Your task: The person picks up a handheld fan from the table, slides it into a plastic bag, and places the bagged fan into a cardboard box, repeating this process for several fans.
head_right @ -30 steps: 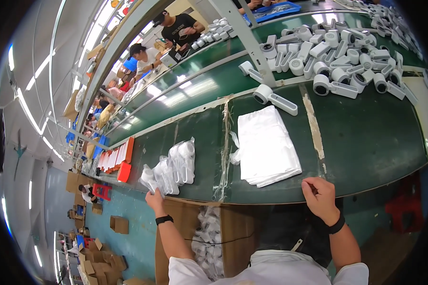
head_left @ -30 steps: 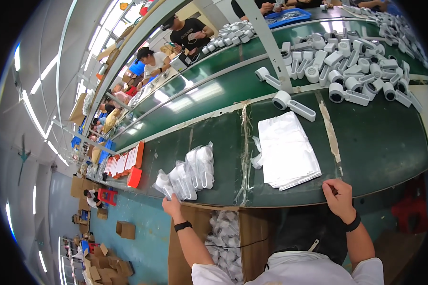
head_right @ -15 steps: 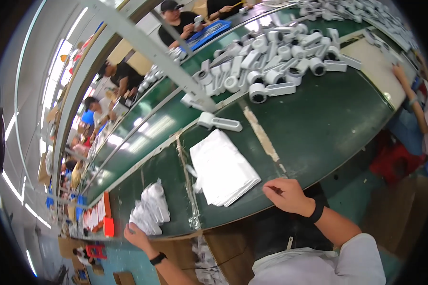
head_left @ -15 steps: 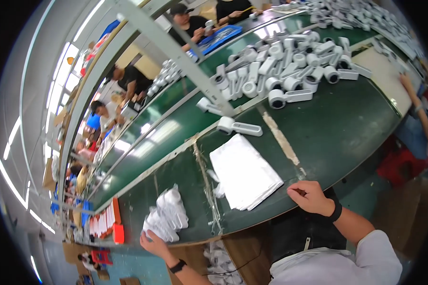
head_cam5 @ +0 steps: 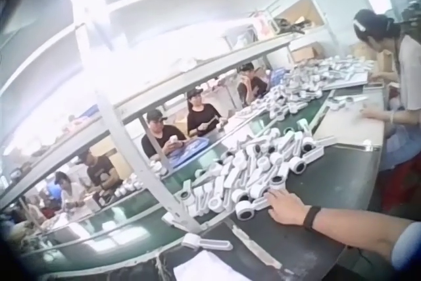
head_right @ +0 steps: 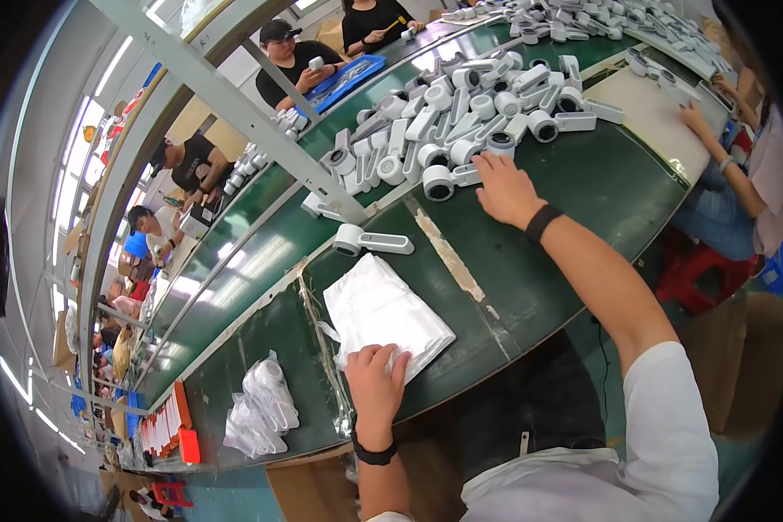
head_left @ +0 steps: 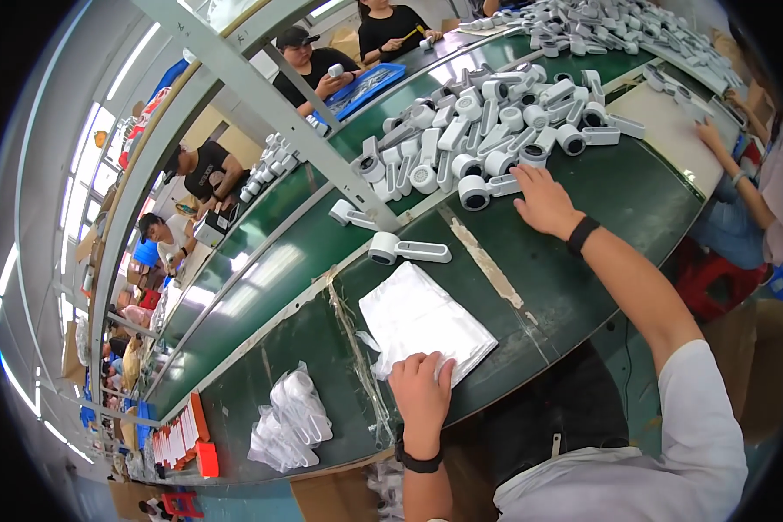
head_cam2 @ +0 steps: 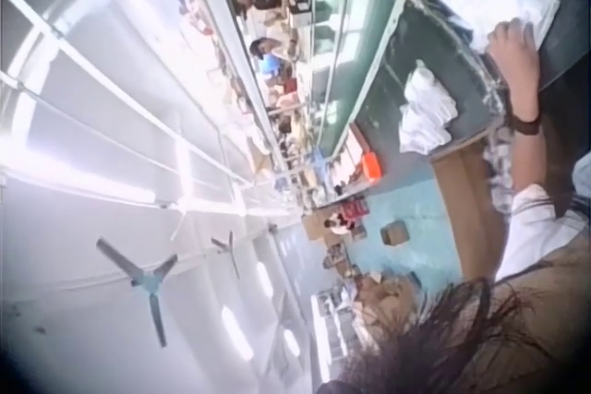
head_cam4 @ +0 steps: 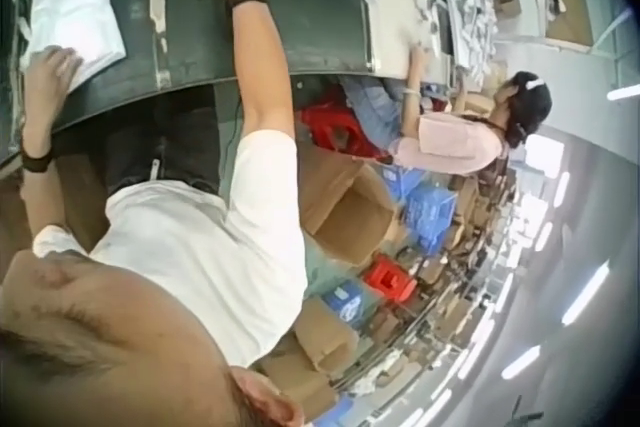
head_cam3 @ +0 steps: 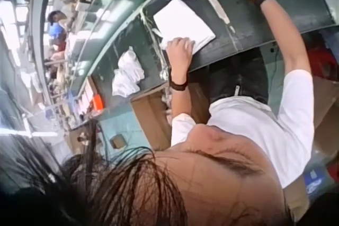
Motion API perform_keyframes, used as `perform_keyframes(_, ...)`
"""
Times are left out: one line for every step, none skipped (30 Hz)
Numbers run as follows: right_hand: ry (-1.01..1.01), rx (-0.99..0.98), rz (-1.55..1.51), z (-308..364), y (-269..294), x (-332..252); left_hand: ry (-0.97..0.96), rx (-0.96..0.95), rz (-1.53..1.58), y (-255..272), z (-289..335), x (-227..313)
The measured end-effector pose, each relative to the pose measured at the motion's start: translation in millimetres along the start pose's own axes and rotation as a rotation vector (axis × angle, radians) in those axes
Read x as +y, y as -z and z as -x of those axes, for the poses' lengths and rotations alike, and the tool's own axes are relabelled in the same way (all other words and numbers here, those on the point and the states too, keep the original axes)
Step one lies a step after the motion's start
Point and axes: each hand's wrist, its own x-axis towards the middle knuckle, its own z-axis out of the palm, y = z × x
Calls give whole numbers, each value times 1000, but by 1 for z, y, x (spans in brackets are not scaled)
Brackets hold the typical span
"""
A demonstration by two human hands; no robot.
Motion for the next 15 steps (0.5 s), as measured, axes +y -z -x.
perform_keyframes(29,-1,66,-7,-11,10,25,-38,0,-1,0,0)
perform_keyframes(35,-5,57,-11,-17,12,33,-39,-8,-1,1,-3)
perform_keyframes(39,-61,100,-14,-22,15,48,21,31,-2,1,-4)
perform_keyframes(42,-115,144,-17,-27,18,60,81,71,-2,1,-6)
perform_keyframes(55,-84,155,-18,-30,17,65,78,65,-1,0,-7)
perform_keyframes(55,-87,150,-19,-31,16,55,66,49,0,-2,-7)
perform_keyframes(57,-86,194,-21,-32,17,44,53,35,0,-4,-8)
perform_keyframes(64,-85,236,-22,-31,15,47,53,29,-1,-3,-9)
perform_keyframes(65,-85,232,-21,-30,14,64,-15,29,-6,-3,-11)
perform_keyframes(9,-196,142,-19,-29,13,80,-83,31,-9,-3,-13)
perform_keyframes(-47,-305,52,-18,-27,11,79,-82,29,-10,-3,-15)
perform_keyframes(-47,-303,52,-14,-25,9,76,-70,16,-11,-3,-17)
perform_keyframes(-45,-272,-59,-9,-23,8,72,-58,3,-10,-4,-17)
perform_keyframes(-42,-243,-168,-2,-21,5,72,-58,5,-9,-6,-16)
perform_keyframes(-28,-213,-200,5,-17,2,88,-53,16,-7,-8,-13)
